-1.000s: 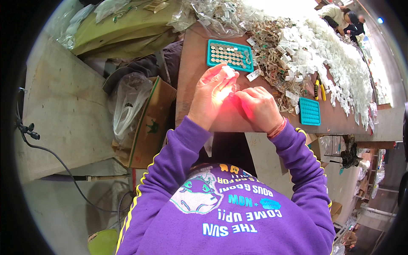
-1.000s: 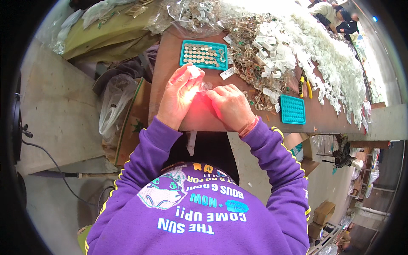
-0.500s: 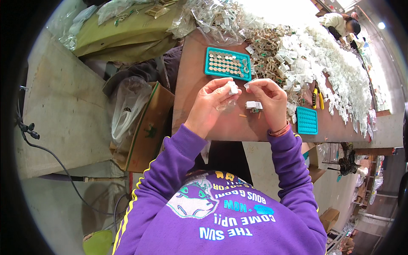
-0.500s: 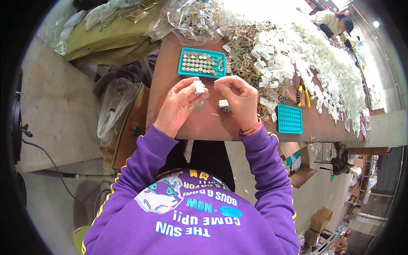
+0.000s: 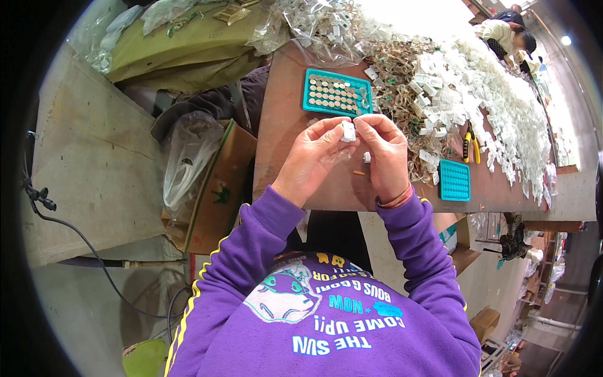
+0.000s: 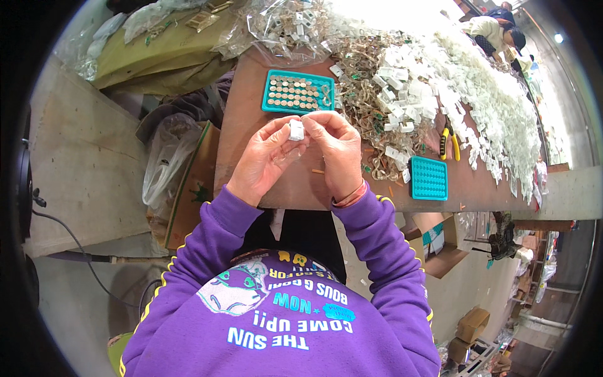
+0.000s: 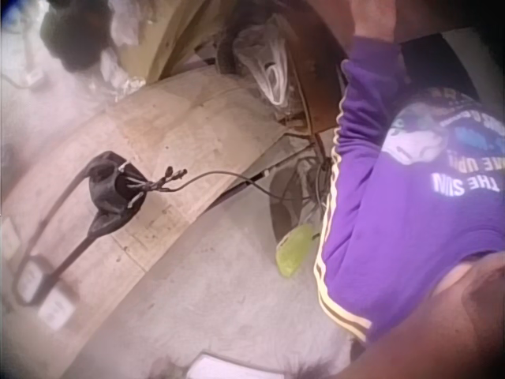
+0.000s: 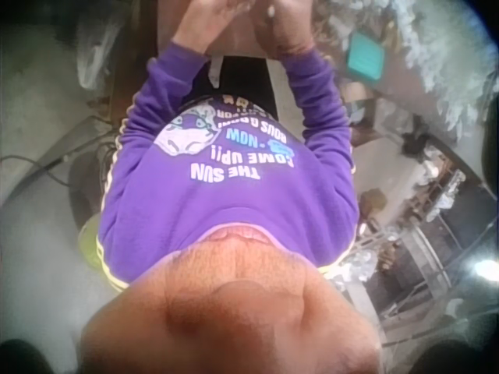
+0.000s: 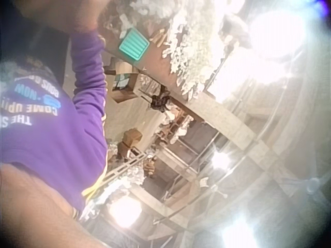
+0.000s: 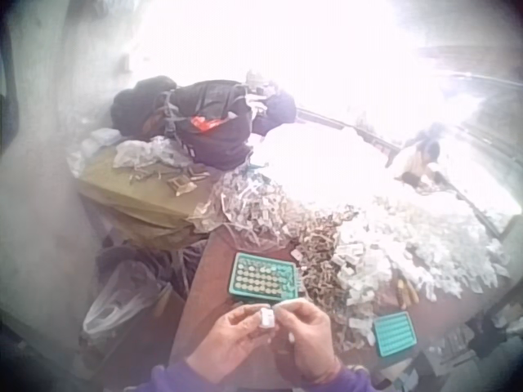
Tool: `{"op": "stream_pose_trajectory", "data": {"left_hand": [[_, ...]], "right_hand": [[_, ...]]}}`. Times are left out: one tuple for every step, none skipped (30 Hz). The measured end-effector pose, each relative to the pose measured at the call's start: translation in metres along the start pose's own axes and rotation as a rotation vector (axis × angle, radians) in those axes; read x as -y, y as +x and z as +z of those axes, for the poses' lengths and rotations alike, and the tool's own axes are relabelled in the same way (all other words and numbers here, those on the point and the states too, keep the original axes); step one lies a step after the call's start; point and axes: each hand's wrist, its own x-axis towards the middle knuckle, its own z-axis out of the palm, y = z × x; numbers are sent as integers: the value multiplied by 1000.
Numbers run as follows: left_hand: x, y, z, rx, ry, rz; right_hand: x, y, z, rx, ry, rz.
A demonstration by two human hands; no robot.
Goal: The person repeatedly picks small white plastic connectors from a pile on the table, separates them, and places them into a teal tray. The person also handles small metal pins and wires, inserting them into the connectors. The workspace is cluttered with loose components and tools.
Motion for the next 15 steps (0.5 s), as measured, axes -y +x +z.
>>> {"op": "stream_pose_trajectory", "data": {"left_hand": [[0,0,0,13,-4,-2],[-1,0,-1,17,-8,-4],[-1,-1,-1,19,-3,-8],[-1,-1,-1,13,2,-13],[-1,-1,-1,2,5,-19],[-1,-2,-1,1,10,-15],[-1,-2,-1,-5,13,-12],[-1,-2,-1,-11,16,-9],[-1,-2,-1,2,22,-6],[-1,-1,-2,16,27,-4],[-2,-1,-2,30,33,-2],[-2,-2,-2,25,46,-3],[-2,-2,-2,19,59,-3],[-2,-3,-1,10,72,-3],[-3,-3,-1,-1,104,1]], "right_hand": [[-2,0,1,-10,-29,-30],[-4,-1,2,-15,-52,-63],[-5,-1,3,-20,-75,-97],[-7,-1,3,-13,-84,-109],[-7,-1,3,-8,-93,-121],[-8,-1,3,-10,-101,-128],[-8,-1,3,12,-130,-162],[-9,-1,2,26,-159,-189],[-9,-1,1,49,-189,-214],[-9,-1,1,45,-183,-198],[-10,-1,0,49,-178,-179],[-11,-1,0,41,-161,-167],[-11,-2,0,59,-155,-184],[-12,-2,1,66,-136,-209],[-13,-3,1,81,-118,-226]]}}
